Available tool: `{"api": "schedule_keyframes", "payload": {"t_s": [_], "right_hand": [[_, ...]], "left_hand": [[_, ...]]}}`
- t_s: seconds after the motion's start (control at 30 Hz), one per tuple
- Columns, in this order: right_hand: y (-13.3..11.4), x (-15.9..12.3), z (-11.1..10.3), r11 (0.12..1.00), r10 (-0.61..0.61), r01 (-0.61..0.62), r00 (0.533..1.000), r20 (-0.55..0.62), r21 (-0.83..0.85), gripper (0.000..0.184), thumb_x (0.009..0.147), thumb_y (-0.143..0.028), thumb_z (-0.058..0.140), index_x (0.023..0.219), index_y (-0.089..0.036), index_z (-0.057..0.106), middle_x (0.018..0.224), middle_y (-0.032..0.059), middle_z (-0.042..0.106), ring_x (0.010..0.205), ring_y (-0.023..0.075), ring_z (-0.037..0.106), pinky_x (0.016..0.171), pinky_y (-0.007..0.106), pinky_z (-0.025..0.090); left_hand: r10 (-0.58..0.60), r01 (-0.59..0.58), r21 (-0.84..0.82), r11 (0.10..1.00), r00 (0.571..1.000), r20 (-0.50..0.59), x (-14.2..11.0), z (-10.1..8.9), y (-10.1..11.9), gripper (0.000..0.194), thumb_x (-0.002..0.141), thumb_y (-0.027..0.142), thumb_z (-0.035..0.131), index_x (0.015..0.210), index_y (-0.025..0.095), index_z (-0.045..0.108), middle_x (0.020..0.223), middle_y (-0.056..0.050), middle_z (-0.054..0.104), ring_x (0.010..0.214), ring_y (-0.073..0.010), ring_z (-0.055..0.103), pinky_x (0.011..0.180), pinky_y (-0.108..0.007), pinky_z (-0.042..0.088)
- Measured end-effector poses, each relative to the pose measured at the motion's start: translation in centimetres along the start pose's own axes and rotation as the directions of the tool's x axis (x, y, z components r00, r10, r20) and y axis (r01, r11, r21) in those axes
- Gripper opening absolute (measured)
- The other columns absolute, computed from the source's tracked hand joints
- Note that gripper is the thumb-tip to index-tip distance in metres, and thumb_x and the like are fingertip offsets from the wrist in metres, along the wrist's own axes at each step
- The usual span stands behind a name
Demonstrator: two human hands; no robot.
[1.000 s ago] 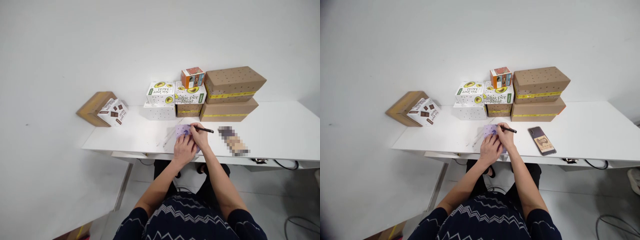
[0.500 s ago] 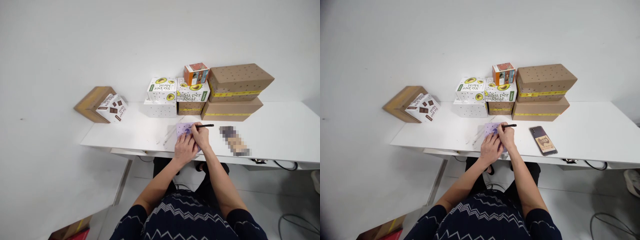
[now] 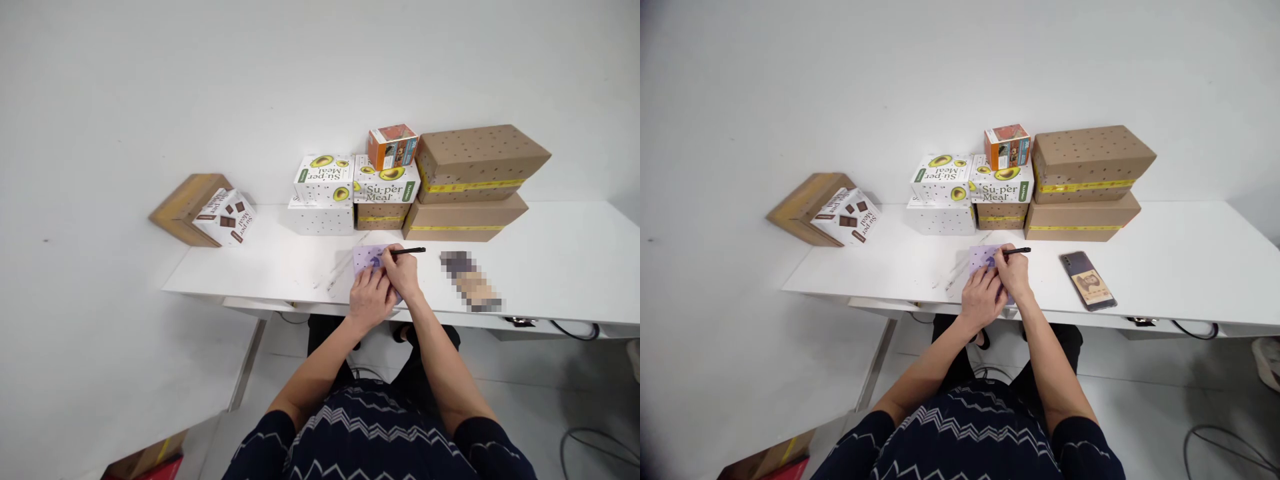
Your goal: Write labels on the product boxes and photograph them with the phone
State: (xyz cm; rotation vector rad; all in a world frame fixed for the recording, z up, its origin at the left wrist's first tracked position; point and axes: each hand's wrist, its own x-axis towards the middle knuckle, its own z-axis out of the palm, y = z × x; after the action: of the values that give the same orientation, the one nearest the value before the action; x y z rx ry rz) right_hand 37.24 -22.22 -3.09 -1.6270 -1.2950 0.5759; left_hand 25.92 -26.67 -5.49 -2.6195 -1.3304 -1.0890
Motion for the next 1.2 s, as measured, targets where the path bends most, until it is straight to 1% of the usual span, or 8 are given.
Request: {"api": "schedule_keyframes", "payload": {"t_s": [0.33,0.47,0.6,0.77,0.87,0.97,1.07,1.2], "right_hand": [[2.9,-0.4,-2.4,0.95,0.198,-0.117,0.943,-0.267,0.29,0.027,0.089,-0.041,0.034,0.082,-0.021,0.05,0.055,-0.0022,0.057,0.045,0.0135,0.052,0.051,0.026,0.042],[6.0,-0.8,-4.5,0.963,0.197,-0.209,0.977,-0.082,-0.171,0.021,0.085,-0.04,0.046,0.077,-0.021,0.052,0.062,0.0041,0.062,0.059,0.0193,0.06,0.061,0.03,0.044],[6.9,-1.5,-4.3,0.778,0.346,-0.229,0.933,0.094,-0.585,0.028,0.084,-0.046,0.052,0.089,-0.019,0.058,0.076,0.0124,0.067,0.076,0.0258,0.064,0.068,0.034,0.044],[6.3,-2.2,-4.2,0.688,0.396,-0.274,0.918,0.031,-0.672,0.043,0.088,-0.051,0.047,0.112,-0.017,0.054,0.095,0.015,0.066,0.088,0.0271,0.063,0.074,0.035,0.043],[7.5,-2.3,-6.3,0.635,0.263,-0.265,0.957,-0.12,-0.725,0.046,0.087,-0.051,0.048,0.115,-0.015,0.056,0.107,0.0178,0.061,0.1,0.0303,0.057,0.082,0.039,0.041],[9.7,-2.3,-9.5,0.546,0.154,-0.325,0.945,-0.289,-0.772,0.059,0.082,-0.056,0.054,0.124,-0.016,0.053,0.126,0.022,0.05,0.117,0.0378,0.043,0.09,0.047,0.036],[11.6,-2.1,-12.2,0.545,0.25,-0.353,0.934,-0.255,-0.761,0.068,0.08,-0.06,0.054,0.133,-0.019,0.047,0.137,0.02,0.043,0.124,0.0381,0.037,0.093,0.05,0.035],[12.0,-2.5,-13.2,0.566,0.298,-0.318,0.939,-0.171,-0.76,0.059,0.083,-0.055,0.049,0.131,-0.02,0.05,0.128,0.0173,0.053,0.117,0.0358,0.045,0.091,0.051,0.038]], "left_hand": [[0.015,-0.015,-0.016,1.0,1.0,0.003,0.0,0.0,-0.1,0.027,0.084,0.026,0.052,0.107,0.018,0.064,0.118,-0.011,0.065,0.118,-0.0315,0.053,0.099,-0.047,0.041],[0.012,-0.011,0.001,1.0,1.0,-0.012,0.1,-0.2,0.1,0.023,0.084,0.026,0.052,0.103,0.019,0.065,0.116,-0.01,0.065,0.116,-0.0313,0.054,0.098,-0.046,0.042],[0.021,-0.02,0.024,1.0,1.0,-0.002,0.2,-0.2,0.2,0.022,0.085,0.025,0.052,0.102,0.018,0.064,0.116,-0.01,0.065,0.116,-0.031,0.054,0.098,-0.046,0.042],[0.044,-0.042,0.105,0.994,0.999,-0.01,0.0,0.0,0.1,0.022,0.085,0.026,0.053,0.101,0.018,0.064,0.116,-0.008,0.066,0.115,-0.0289,0.054,0.098,-0.043,0.042],[0.061,-0.057,0.133,0.989,0.998,-0.027,-0.1,0.0,0.1,0.021,0.085,0.027,0.053,0.1,0.018,0.065,0.116,-0.007,0.066,0.114,-0.0282,0.055,0.098,-0.041,0.042],[0.075,-0.067,0.137,0.988,0.996,-0.052,-0.1,0.1,0.0,0.021,0.084,0.027,0.054,0.1,0.018,0.065,0.115,-0.007,0.066,0.114,-0.0279,0.055,0.098,-0.041,0.043],[0.076,-0.065,0.123,0.99,0.994,-0.08,-0.2,0.2,-0.1,0.019,0.084,0.026,0.054,0.097,0.018,0.065,0.11,-0.007,0.067,0.11,-0.0267,0.056,0.093,-0.039,0.044],[0.115,-0.105,0.102,0.989,0.988,-0.104,-0.6,0.5,-0.5,0.012,0.084,0.024,0.054,0.085,0.019,0.065,0.093,-0.006,0.068,0.093,-0.0208,0.06,0.078,-0.033,0.046]]}}
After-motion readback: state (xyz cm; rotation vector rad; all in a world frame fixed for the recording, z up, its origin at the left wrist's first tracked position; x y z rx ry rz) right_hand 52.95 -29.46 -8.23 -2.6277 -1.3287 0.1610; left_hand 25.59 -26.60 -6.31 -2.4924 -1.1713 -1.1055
